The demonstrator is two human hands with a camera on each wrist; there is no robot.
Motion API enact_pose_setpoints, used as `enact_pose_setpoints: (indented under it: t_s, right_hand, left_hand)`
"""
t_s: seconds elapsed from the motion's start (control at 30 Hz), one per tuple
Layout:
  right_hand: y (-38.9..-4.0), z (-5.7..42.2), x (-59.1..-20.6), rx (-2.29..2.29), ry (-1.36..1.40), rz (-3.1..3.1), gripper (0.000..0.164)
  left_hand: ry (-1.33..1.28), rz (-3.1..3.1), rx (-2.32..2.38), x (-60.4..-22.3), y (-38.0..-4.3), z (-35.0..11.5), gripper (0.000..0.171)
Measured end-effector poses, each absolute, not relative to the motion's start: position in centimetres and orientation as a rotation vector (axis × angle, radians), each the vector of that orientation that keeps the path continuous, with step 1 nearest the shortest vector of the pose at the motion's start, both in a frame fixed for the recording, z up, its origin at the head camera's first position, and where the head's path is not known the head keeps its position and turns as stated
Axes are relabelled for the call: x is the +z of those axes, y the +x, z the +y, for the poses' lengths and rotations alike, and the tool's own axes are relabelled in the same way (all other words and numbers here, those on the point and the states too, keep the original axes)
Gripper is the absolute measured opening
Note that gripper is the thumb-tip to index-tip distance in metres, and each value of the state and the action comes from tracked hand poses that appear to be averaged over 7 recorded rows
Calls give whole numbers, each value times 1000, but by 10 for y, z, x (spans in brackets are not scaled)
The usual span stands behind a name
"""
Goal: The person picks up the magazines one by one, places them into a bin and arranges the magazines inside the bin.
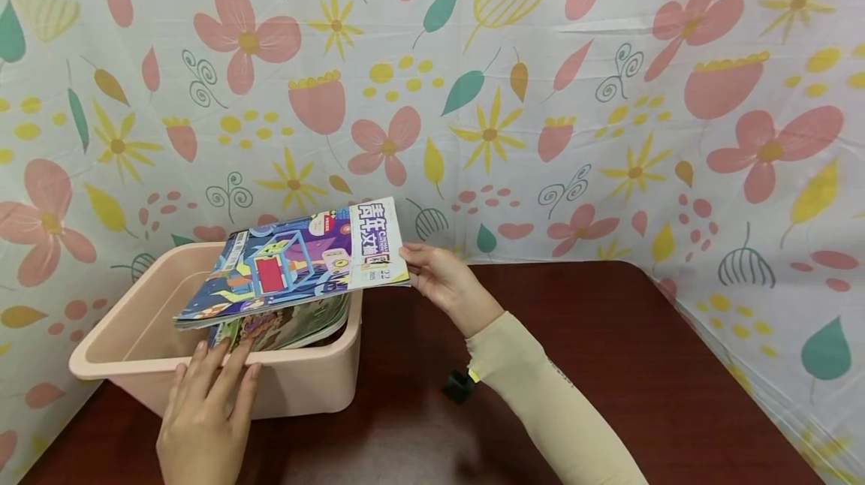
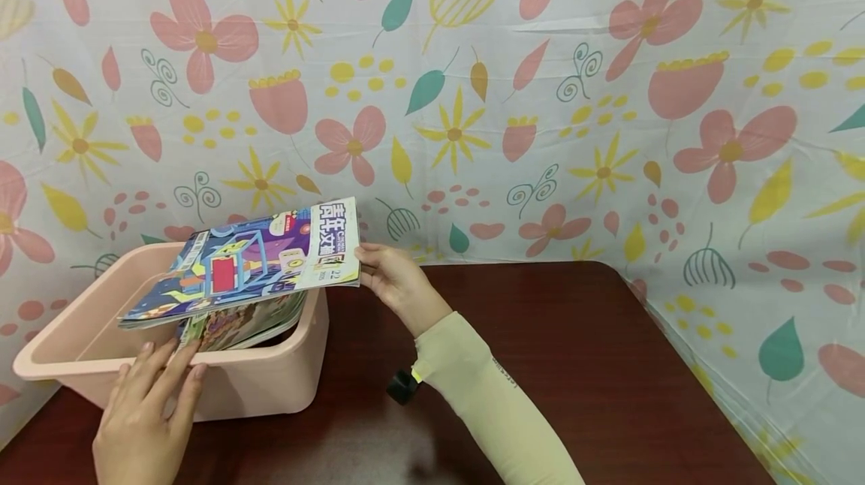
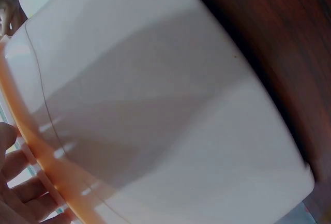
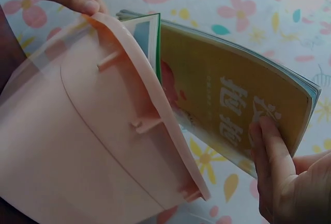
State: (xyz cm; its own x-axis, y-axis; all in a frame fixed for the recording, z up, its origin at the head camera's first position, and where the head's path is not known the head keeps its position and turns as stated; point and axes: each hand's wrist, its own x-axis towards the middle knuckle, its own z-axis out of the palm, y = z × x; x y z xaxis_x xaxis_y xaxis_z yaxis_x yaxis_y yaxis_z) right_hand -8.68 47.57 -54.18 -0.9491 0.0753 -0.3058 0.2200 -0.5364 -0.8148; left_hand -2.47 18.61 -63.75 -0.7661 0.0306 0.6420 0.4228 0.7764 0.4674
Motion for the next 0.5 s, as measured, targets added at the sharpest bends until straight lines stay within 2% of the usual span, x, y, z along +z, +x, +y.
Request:
enact_pose_setpoints:
  t_s: [0.5]
  right_hand:
    - [-97, 442, -554, -2586, 484, 1548, 37]
  left_hand:
    - [-332, -2336, -814, -638, -22, 187, 43]
